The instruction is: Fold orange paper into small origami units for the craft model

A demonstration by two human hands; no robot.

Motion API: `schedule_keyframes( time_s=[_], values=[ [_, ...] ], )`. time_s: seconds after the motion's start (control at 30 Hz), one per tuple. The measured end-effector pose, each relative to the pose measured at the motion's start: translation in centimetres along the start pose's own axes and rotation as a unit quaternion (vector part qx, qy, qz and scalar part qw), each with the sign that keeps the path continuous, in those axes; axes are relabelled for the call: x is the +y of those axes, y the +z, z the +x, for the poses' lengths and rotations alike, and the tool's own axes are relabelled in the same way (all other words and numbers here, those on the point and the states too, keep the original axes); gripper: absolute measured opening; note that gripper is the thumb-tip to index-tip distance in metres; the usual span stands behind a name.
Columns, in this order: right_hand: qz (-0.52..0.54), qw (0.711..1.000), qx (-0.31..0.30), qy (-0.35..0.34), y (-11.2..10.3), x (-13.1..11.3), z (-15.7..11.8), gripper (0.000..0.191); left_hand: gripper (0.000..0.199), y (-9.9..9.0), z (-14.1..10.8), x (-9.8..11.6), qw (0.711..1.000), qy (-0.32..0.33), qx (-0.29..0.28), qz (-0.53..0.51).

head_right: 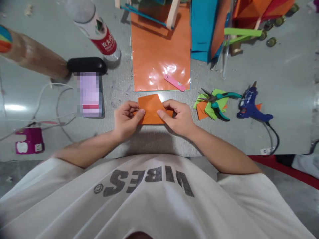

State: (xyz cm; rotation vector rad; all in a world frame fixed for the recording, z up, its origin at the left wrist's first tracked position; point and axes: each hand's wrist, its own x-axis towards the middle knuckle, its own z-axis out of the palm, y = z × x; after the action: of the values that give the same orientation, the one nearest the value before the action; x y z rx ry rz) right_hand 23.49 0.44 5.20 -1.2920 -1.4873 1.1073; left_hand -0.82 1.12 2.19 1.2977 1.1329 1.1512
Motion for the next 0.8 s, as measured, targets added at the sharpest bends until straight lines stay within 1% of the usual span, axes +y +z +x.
schedule_keyframes(
  time_s=[0.07, 0.2, 0.27, 0.4, 0.5, 0.57, 0.6, 0.7, 0.8],
  values=[
    [0.016, 1.0, -0.004, -0.021, 0.2, 0.2, 0.1, 0.031, 0.051, 0.1, 0.2, 0.0, 1.0, 0.019, -0.013, -0.016],
    [0.045, 0.998, -0.016, -0.045, 0.4, 0.6, 0.3, 0.021, 0.057, 0.2, 0.4, 0.0, 0.996, -0.002, -0.069, -0.06],
    [0.05, 0.998, -0.01, -0.043, 0.5, 0.7, 0.5, 0.019, 0.056, 0.1, 0.5, 0.0, 0.995, 0.008, -0.065, -0.069],
    [0.048, 0.998, 0.01, -0.024, 0.4, 0.6, 0.7, 0.012, 0.046, 0.0, 0.4, 0.1, 0.996, 0.064, -0.031, -0.053],
    [0.056, 0.998, 0.009, -0.024, 0.1, 0.5, 0.7, 0.007, 0.03, -0.1, 0.1, 0.2, 0.995, 0.083, -0.019, -0.043],
    [0.059, 0.998, 0.0, -0.026, -0.2, 0.4, 0.6, 0.01, 0.018, -0.1, -0.1, 0.2, 0.995, 0.097, -0.015, -0.032],
    [0.058, 0.998, -0.008, -0.025, -0.3, 0.4, 0.6, 0.011, 0.014, -0.1, -0.1, 0.2, 0.994, 0.106, -0.016, -0.025],
    [0.05, 0.998, -0.037, -0.023, -0.7, 0.1, 0.6, 0.014, 0.017, -0.4, -0.2, 0.1, 0.991, 0.134, -0.03, -0.004],
    [0.033, 0.997, -0.058, -0.043, -0.9, 0.0, 0.6, 0.017, 0.024, -0.9, -0.1, 0.2, 0.985, 0.162, -0.058, 0.011]
  ],
)
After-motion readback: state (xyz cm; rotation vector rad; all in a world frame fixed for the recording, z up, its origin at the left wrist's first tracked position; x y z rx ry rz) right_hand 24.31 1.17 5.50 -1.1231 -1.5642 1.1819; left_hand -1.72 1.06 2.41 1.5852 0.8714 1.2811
